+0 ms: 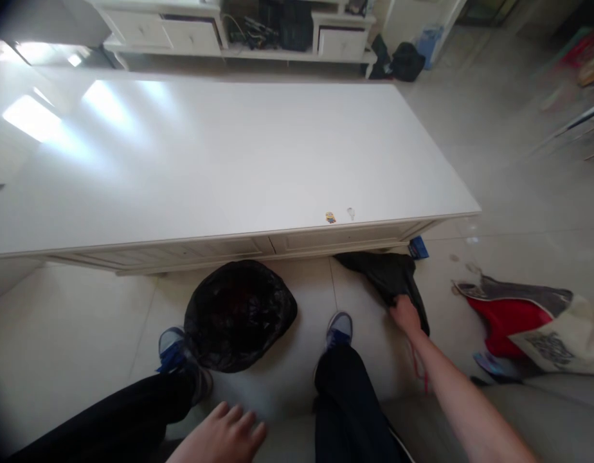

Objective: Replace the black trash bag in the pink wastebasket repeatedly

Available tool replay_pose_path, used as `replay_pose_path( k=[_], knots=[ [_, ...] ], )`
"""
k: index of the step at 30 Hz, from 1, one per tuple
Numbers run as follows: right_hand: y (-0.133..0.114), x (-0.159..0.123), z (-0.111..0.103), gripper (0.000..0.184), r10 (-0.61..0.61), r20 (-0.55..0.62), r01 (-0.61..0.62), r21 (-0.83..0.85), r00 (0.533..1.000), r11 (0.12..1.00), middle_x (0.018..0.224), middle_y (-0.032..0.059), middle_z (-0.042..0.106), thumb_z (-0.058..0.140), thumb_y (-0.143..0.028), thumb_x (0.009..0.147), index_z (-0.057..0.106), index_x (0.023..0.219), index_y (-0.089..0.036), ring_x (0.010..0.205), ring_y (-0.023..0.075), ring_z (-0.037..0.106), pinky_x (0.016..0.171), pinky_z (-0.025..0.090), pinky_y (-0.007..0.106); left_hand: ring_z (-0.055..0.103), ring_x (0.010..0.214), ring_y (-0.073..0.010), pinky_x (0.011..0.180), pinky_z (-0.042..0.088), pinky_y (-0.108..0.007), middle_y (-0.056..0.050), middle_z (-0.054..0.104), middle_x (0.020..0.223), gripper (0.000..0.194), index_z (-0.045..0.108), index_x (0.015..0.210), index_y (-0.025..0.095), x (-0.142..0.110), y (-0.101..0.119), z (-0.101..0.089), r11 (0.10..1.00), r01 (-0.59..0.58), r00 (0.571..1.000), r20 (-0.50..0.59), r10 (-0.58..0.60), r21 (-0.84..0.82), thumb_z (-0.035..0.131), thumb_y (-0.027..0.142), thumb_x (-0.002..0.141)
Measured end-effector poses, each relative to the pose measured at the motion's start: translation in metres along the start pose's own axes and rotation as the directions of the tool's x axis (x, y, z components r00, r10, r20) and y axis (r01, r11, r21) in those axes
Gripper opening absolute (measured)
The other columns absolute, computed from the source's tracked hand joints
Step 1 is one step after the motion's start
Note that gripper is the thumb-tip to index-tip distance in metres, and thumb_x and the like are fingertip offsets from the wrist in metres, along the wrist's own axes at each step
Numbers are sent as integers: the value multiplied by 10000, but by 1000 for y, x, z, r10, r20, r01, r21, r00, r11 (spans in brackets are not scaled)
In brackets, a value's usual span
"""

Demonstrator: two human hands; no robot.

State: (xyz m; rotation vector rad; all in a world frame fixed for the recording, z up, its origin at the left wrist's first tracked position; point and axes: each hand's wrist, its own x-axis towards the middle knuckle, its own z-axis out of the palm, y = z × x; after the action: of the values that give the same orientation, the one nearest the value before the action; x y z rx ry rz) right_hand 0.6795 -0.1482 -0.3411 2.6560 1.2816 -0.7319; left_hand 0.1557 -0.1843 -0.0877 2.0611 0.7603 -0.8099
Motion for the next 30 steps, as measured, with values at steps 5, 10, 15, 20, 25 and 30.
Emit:
replay_pose_path(
  k=[5,10,15,20,25,30],
  knots=[
    [-49,-27,-82,247,-107,-100,129,252,989,959,1072,132,748,625,-166,720,741,938,-171,1073,294,677,1016,489,387,733,1099,-366,981,559,-528,-179,760,1173,311,716,1247,152,-25,28,-42,999,-32,993,-110,36,36,554,176,982],
    [-105,-53,-141,205,-131,-185,207,492,974,846,916,71,743,696,-242,666,714,859,-175,927,236,669,910,508,351,756,1053,-350,941,588,-497,-167,775,1110,266,709,1182,137,-28,33,-50,990,-87,956,-270,114,109,534,214,998],
    [-136,-78,-168,153,-80,-187,182,631,979,754,747,26,678,729,-234,627,661,751,-177,771,182,617,782,497,307,769,1031,-354,894,601,-470,-177,782,1103,264,704,1147,124,-23,38,-65,985,-112,913,-377,153,128,512,241,1009],
    [-151,-101,-169,218,-16,-91,78,737,996,671,671,17,643,769,-237,612,606,748,-188,656,167,595,639,475,278,776,1006,-337,865,598,-429,-174,787,1088,232,718,1083,144,-13,45,-74,985,-133,881,-443,167,105,520,224,991],
    [-157,-122,-176,227,9,-61,43,793,998,608,627,-4,602,740,-192,547,597,724,-188,614,146,560,582,434,252,758,1047,-313,873,589,-396,-151,771,1130,252,706,1124,181,11,59,-79,978,-211,865,-465,188,4,506,200,973],
    [-155,-147,-202,255,-8,-51,46,815,999,577,618,-5,592,702,-169,499,604,733,-190,612,145,543,561,403,247,707,1125,-262,987,557,-352,-116,709,1232,354,672,1258,206,31,76,-83,910,-383,811,-528,251,-156,502,188,948]
  ],
)
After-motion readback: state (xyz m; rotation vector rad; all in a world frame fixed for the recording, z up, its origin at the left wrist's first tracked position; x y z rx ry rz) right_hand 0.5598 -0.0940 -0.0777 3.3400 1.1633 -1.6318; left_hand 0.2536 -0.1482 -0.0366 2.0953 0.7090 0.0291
